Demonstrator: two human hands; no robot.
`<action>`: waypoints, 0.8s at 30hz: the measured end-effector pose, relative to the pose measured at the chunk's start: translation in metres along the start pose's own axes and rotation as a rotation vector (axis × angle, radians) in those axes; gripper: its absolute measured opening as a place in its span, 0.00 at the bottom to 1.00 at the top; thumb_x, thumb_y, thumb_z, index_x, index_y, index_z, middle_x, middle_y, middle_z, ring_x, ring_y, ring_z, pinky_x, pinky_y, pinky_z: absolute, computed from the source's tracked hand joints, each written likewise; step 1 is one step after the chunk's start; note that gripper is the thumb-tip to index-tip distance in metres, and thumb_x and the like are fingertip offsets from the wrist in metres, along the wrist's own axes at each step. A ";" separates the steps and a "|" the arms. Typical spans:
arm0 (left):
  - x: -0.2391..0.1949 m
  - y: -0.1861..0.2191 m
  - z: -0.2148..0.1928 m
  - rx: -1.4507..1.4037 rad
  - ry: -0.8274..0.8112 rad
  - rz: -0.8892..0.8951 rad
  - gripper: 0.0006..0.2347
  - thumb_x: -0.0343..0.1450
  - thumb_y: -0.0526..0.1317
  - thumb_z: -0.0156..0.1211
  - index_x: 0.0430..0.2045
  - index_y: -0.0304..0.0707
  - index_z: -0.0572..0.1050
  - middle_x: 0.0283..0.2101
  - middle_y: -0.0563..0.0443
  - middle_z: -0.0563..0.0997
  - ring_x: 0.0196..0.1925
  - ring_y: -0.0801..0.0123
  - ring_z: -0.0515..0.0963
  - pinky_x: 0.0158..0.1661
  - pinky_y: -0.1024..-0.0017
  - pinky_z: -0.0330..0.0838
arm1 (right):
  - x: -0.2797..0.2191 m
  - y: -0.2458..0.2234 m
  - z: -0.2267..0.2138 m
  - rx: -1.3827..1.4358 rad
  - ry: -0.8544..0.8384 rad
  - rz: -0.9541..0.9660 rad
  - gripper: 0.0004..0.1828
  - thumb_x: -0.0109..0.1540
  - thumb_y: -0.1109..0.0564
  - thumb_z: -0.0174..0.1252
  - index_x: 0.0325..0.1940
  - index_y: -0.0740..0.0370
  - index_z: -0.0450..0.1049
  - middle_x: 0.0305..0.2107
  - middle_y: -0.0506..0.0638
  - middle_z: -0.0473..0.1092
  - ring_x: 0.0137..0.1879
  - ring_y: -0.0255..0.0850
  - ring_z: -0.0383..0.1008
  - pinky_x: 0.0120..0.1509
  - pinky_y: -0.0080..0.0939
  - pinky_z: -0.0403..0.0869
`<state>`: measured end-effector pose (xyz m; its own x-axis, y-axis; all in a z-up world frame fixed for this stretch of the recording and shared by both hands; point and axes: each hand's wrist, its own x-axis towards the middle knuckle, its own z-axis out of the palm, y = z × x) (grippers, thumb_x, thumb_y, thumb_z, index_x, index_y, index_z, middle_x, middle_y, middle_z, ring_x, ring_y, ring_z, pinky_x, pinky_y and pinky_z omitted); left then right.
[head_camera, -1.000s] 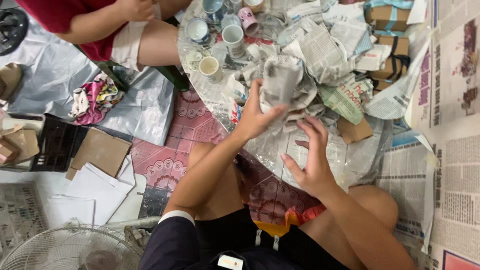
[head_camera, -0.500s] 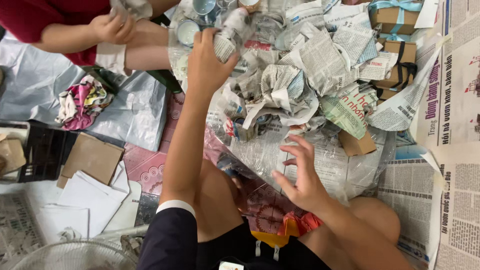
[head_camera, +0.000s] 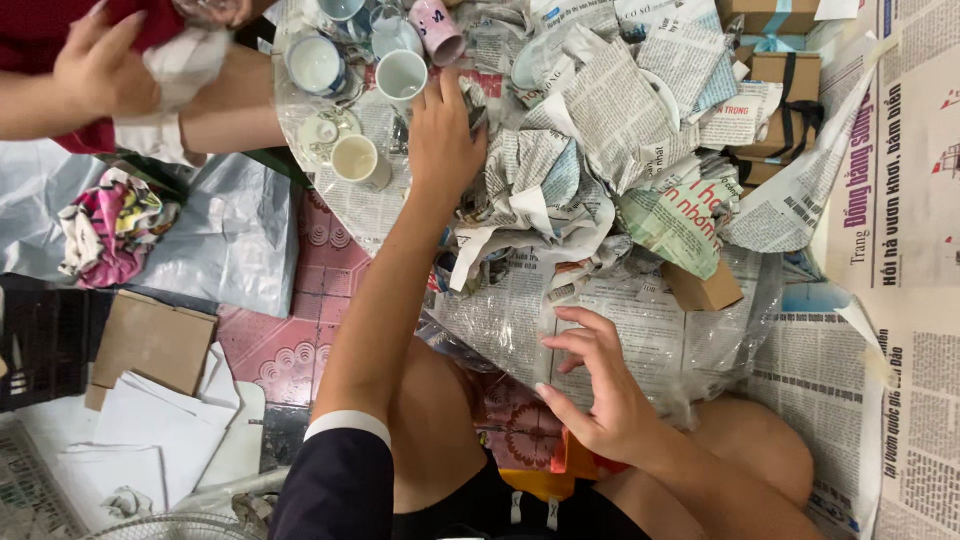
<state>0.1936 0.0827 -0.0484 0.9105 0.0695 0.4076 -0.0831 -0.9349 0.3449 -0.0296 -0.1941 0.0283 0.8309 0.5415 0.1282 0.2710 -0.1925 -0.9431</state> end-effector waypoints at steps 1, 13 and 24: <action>0.001 -0.001 0.004 -0.003 -0.009 -0.020 0.35 0.61 0.38 0.75 0.59 0.28 0.61 0.52 0.31 0.73 0.55 0.38 0.73 0.54 0.54 0.70 | -0.001 0.002 -0.001 0.003 0.010 -0.009 0.26 0.61 0.61 0.64 0.62 0.62 0.65 0.67 0.62 0.54 0.62 0.46 0.68 0.55 0.40 0.77; 0.016 -0.022 0.020 -0.116 -0.060 -0.202 0.36 0.66 0.37 0.74 0.65 0.31 0.56 0.57 0.31 0.68 0.53 0.36 0.76 0.48 0.53 0.74 | -0.008 0.010 -0.003 -0.023 -0.023 0.040 0.26 0.62 0.59 0.63 0.62 0.62 0.64 0.66 0.62 0.55 0.64 0.48 0.67 0.55 0.40 0.77; 0.028 -0.018 0.056 0.045 -0.024 -0.175 0.39 0.65 0.37 0.73 0.69 0.40 0.53 0.60 0.33 0.66 0.58 0.39 0.74 0.47 0.55 0.76 | -0.007 0.012 -0.001 -0.040 -0.007 -0.003 0.24 0.62 0.59 0.63 0.61 0.61 0.65 0.65 0.61 0.56 0.66 0.49 0.66 0.55 0.41 0.76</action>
<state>0.2435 0.0817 -0.0904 0.9191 0.2242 0.3240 0.0948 -0.9240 0.3705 -0.0322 -0.2009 0.0165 0.8265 0.5481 0.1285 0.2927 -0.2234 -0.9298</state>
